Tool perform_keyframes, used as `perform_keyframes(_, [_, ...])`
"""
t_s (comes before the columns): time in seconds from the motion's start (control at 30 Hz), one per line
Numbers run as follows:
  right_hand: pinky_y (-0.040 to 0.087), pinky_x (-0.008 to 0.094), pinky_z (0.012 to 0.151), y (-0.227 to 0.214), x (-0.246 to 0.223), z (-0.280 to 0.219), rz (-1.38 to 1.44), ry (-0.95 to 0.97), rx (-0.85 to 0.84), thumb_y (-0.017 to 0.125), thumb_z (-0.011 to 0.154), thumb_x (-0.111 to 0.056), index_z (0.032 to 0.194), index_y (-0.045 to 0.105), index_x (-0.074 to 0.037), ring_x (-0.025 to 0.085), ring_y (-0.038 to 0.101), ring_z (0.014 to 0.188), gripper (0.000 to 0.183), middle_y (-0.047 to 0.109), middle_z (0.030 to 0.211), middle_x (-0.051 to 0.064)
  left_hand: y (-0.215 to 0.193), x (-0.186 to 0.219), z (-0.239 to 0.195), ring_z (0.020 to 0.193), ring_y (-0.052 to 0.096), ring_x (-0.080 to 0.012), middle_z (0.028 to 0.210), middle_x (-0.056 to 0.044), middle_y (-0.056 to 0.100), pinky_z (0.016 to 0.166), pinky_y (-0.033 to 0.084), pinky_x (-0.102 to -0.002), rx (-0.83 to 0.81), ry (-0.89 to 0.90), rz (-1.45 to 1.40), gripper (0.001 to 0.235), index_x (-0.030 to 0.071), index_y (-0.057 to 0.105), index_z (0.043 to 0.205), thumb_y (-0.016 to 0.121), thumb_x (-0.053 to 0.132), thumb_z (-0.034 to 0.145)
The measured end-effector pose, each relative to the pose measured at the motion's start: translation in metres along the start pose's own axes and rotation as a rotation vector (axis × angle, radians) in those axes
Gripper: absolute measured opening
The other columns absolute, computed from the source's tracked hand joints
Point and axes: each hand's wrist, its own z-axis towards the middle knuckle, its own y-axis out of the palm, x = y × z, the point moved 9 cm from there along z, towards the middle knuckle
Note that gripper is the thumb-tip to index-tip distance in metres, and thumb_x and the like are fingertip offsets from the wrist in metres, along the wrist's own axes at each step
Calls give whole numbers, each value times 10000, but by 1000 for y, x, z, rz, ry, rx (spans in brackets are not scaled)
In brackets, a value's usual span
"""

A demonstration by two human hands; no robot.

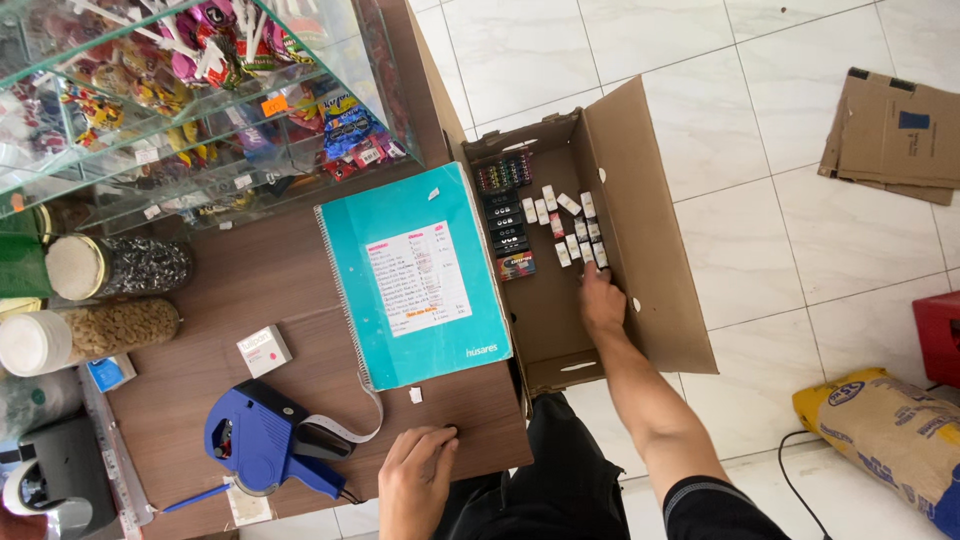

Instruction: The person takes several packs of cigarettes from a cardboard box and places them onto a glass display shelf in a grocery store.

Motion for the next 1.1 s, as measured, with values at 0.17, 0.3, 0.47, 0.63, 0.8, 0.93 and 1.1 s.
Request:
perform_keyframes(0.17, [680, 648, 698, 7, 3, 3, -47, -41, 23, 693, 1098, -199, 1325, 630, -112, 517, 842, 900, 251, 672, 1286, 225, 2, -2, -1, 980, 798, -185, 1094, 43, 879, 927, 619, -342, -12, -10, -10, 96, 183, 899, 1079, 817, 187, 1030])
perform_keyframes(0.3, [691, 658, 774, -4, -1, -4, 8, 3, -43, 658, 1035, 119, 1438, 594, -79, 530, 830, 971, 453, 661, 1328, 253, 3, -4, -4, 983, 800, -171, 1097, 61, 873, 903, 631, -333, -5, -13, 12, 102, 195, 899, 1087, 806, 204, 1045])
perform_keyframes(0.47, [590, 748, 866, -18, 2, -10, 201, 51, -16, 655, 1025, -10, 1319, 599, -81, 619, 763, 1055, 308, 701, 1299, 292, 2, 1, 1, 995, 806, -183, 1094, 38, 872, 926, 631, -340, -43, -26, -42, 108, 176, 901, 1096, 809, 179, 1039])
perform_keyframes(0.63, [542, 600, 851, -109, -2, -63, 558, 115, 60, 815, 1051, -345, 1289, 627, -109, 506, 762, 1051, 385, 812, 1178, 249, 4, 16, 27, 1011, 812, -181, 1094, 29, 870, 948, 631, -344, -38, 46, -81, 123, 170, 915, 1108, 821, 177, 1028])
perform_keyframes(0.8, [597, 353, 945, -207, -30, -136, 1051, 41, 52, 905, 983, -241, 1583, 726, -159, 208, 791, 1109, 631, 858, 1230, 121, 24, 51, 68, 1196, 783, -281, 1242, -58, 818, 1010, 637, -426, -150, 256, -127, 243, 145, 861, 1287, 829, 195, 1051])
perform_keyframes(0.93, [624, 316, 867, -285, -64, -182, 1119, -55, 52, 937, 931, -284, 1526, 767, -122, 179, 808, 1018, 640, 901, 1225, 104, 27, 110, 114, 1402, 661, -390, 1481, -142, 731, 1177, 553, -548, -219, 377, -84, 529, 80, 744, 1502, 887, 176, 1002])
perform_keyframes(1.1, [620, 303, 759, -349, -116, -221, 1221, -392, 11, 860, 1044, -157, 1457, 801, -72, 147, 779, 809, 425, 798, 879, 55, 20, 173, 137, 1669, 476, -393, 1740, -158, 596, 1202, 575, -539, -74, 727, 195, 949, 34, 599, 1563, 1071, 296, 782])
